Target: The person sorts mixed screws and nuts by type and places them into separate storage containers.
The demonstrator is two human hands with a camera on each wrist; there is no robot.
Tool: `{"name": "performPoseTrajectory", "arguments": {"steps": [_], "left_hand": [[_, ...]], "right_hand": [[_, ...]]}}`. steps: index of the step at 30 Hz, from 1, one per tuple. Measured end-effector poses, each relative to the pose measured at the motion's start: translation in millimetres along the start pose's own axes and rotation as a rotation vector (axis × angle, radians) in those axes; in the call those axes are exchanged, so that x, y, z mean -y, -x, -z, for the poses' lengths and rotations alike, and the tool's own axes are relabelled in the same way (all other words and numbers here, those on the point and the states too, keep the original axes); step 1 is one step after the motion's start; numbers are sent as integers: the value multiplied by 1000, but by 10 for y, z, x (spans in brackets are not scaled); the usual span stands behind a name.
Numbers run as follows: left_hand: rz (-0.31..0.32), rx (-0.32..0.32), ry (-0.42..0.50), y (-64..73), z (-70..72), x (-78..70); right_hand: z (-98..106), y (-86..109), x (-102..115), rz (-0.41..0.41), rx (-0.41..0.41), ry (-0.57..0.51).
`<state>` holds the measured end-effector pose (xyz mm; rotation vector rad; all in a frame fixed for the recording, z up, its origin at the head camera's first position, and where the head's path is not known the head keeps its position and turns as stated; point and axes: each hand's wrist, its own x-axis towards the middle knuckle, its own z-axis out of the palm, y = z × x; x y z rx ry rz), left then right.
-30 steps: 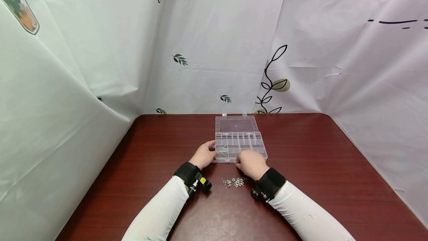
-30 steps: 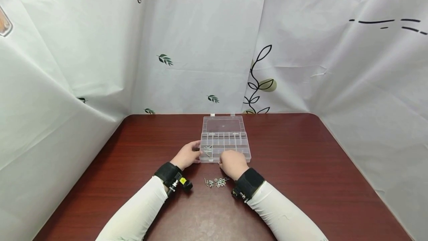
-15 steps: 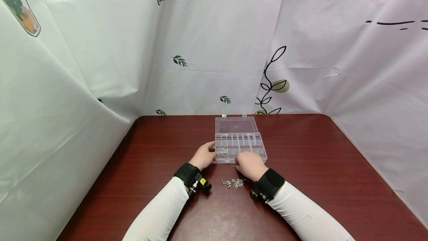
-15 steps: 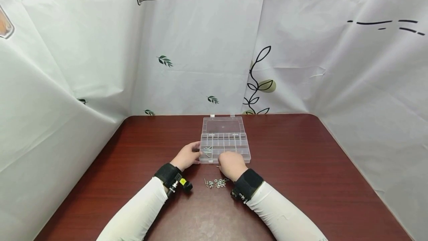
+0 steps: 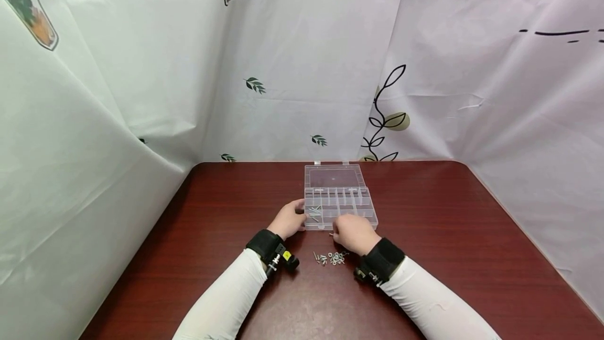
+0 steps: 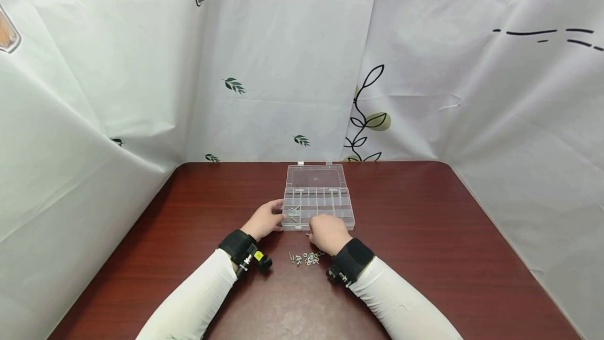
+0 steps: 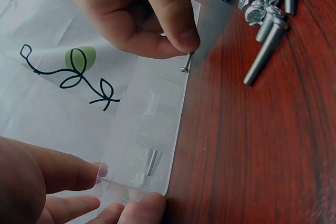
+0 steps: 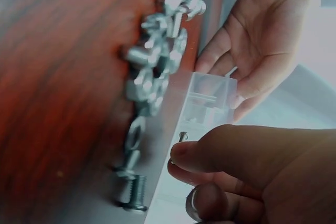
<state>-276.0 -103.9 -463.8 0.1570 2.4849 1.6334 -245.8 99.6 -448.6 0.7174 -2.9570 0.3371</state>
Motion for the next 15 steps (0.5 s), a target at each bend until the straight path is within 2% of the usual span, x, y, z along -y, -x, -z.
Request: {"name": "performPoseTrajectory", "arguments": {"steps": [4,15], "left_hand": [[-2,-1,4,-3,3,4],[-21,2,6,-8,12,6]], "right_hand": [[45,-5,-2,0,7,-50],[174,-95,119,8,-50,-152]]}}
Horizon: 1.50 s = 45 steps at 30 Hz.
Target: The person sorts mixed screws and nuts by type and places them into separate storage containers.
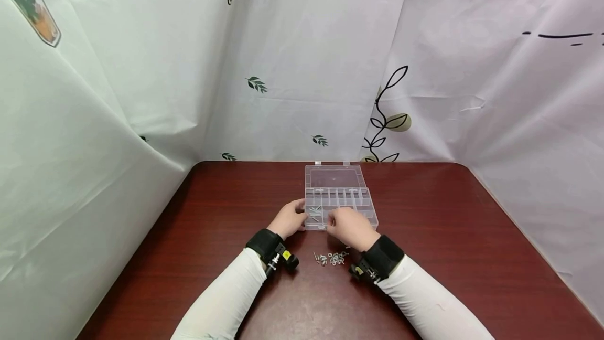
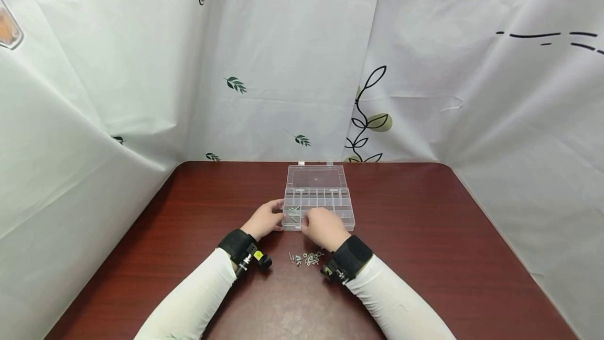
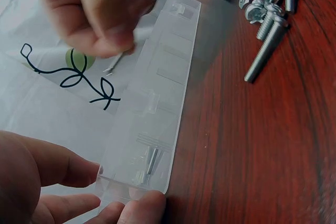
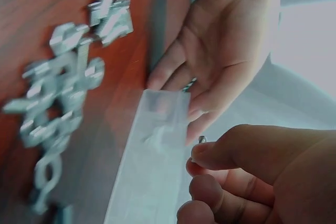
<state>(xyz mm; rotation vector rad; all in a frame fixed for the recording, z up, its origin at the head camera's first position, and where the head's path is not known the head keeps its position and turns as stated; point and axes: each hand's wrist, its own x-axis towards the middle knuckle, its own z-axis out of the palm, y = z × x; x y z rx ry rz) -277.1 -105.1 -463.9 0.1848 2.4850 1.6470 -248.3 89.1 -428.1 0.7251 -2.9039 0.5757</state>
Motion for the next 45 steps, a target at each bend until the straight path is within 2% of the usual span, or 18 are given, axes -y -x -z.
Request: {"name": "performPoseTrajectory", "arguments": {"steps": [4,9,13,22,31,36,45], "left_hand": [[-10,-3,-5,-2,-5,-5],[6,4,-14,-4,-23,-16],[12,14,-21,-13,-37,-18],[14,12,-21,-20,-49,16],[16,-1,-8,-24,-38,13],[20,1,-11,-30,-31,13],[7,-8,-15,-36,-2,60]], "right_hand": [[13,-84,83,-8,-4,-21],[-8,-188,138,-48,5,-28],[-42,-258,133,-81,12,-43],[-202,-385,72,-91,8,-15],[-228,-430,83,-123,20,-1],[-225,-432,95,-114,9,-4],[-157,-347,197,-44,-15,-33]]}}
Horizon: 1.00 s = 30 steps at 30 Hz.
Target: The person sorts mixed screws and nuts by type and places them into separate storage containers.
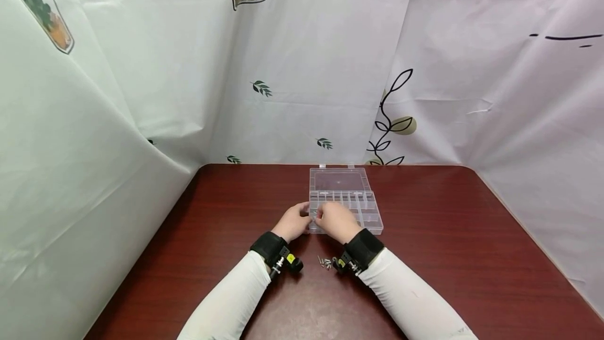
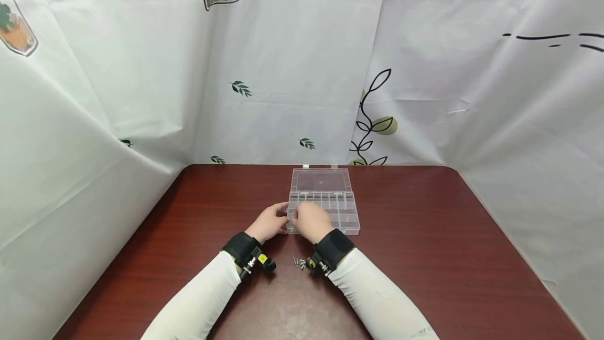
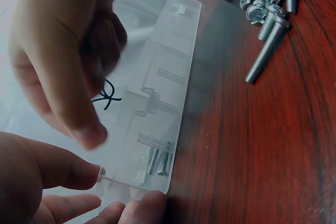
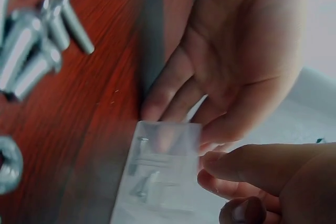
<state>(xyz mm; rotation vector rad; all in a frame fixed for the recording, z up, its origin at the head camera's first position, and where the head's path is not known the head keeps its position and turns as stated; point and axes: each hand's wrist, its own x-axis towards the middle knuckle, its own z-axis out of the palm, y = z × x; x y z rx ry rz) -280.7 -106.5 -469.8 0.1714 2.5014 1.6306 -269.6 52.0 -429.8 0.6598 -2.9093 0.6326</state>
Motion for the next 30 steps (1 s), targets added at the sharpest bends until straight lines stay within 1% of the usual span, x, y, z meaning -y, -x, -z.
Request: {"name": "performPoseTrajectory", "arguments": {"steps": [4,7,9,11,15,19,25,30], "left_hand": [[-6,-2,5,9,0,-10],[-5,-1,3,21,5,-24],[-2,-2,-3,33,8,-36],[-3,0,-7,40,6,-44],[-18,2,-13,44,-1,-39],[-20,0,-11,46,-1,-27],[-7,8,-4,53,-3,-37],[-8,3,4,49,-4,-38]], "right_hand": [[70,104,30,47,-24,8],[97,207,43,84,-17,16],[102,279,56,99,8,23],[93,348,68,113,50,22],[59,454,89,153,116,48],[16,510,110,192,143,78],[-41,539,99,183,227,82],[-78,537,75,208,225,90]]}}
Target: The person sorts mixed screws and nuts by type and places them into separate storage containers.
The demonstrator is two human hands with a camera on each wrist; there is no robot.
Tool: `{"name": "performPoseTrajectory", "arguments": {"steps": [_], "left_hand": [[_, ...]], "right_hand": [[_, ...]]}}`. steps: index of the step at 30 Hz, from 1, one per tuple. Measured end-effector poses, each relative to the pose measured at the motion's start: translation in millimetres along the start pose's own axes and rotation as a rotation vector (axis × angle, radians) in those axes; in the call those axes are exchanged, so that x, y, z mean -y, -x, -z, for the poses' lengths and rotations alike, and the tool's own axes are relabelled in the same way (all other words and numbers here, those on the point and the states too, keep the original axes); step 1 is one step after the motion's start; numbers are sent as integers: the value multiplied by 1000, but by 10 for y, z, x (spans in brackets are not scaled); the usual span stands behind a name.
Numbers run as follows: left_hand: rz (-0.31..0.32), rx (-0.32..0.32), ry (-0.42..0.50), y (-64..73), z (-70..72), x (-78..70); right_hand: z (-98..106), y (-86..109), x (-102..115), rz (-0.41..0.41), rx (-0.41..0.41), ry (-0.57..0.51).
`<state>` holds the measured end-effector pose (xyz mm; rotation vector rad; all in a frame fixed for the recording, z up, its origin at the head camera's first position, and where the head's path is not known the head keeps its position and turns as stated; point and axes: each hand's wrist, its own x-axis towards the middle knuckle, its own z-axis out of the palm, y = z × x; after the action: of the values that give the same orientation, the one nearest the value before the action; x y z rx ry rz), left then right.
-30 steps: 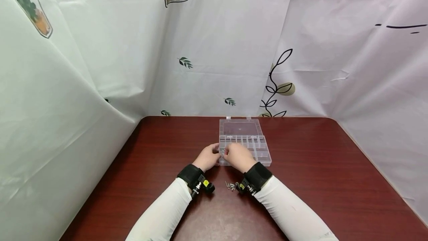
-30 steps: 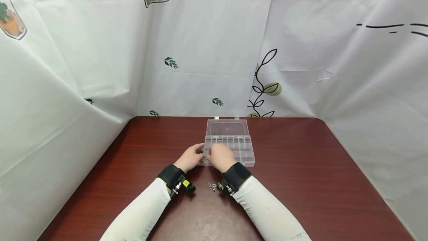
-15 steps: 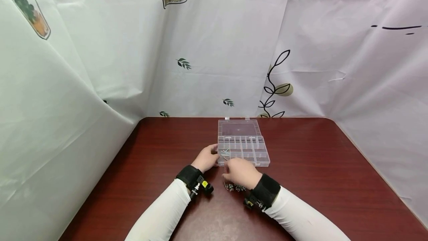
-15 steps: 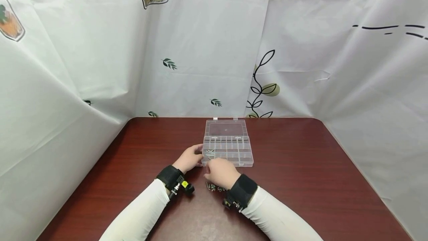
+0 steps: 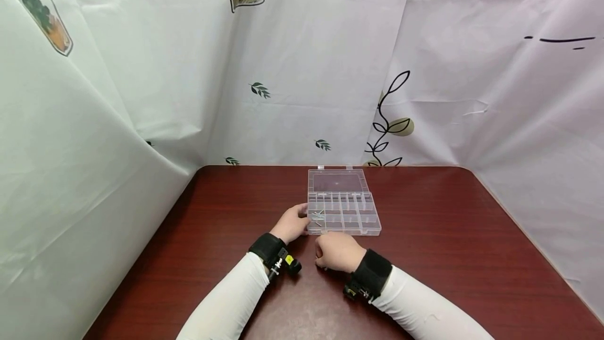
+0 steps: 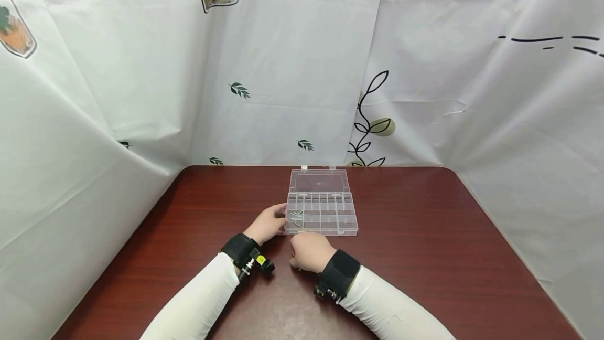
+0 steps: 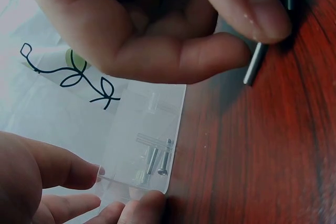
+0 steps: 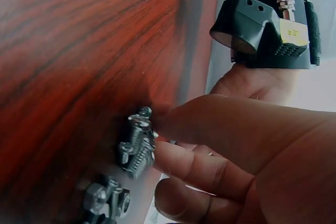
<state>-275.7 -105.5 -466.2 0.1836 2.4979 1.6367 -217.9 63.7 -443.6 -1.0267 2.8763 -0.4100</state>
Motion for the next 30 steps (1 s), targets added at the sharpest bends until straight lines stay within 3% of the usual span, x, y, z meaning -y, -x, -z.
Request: {"name": "performPoseTrajectory", "arguments": {"steps": [26,30], "left_hand": [[-9,5,-10,22,-9,-19],[-9,3,-1,12,-6,-12]], "right_hand": [[-58,-7,-6,52,-11,20],[-45,-32,-25,28,-32,5]]}}
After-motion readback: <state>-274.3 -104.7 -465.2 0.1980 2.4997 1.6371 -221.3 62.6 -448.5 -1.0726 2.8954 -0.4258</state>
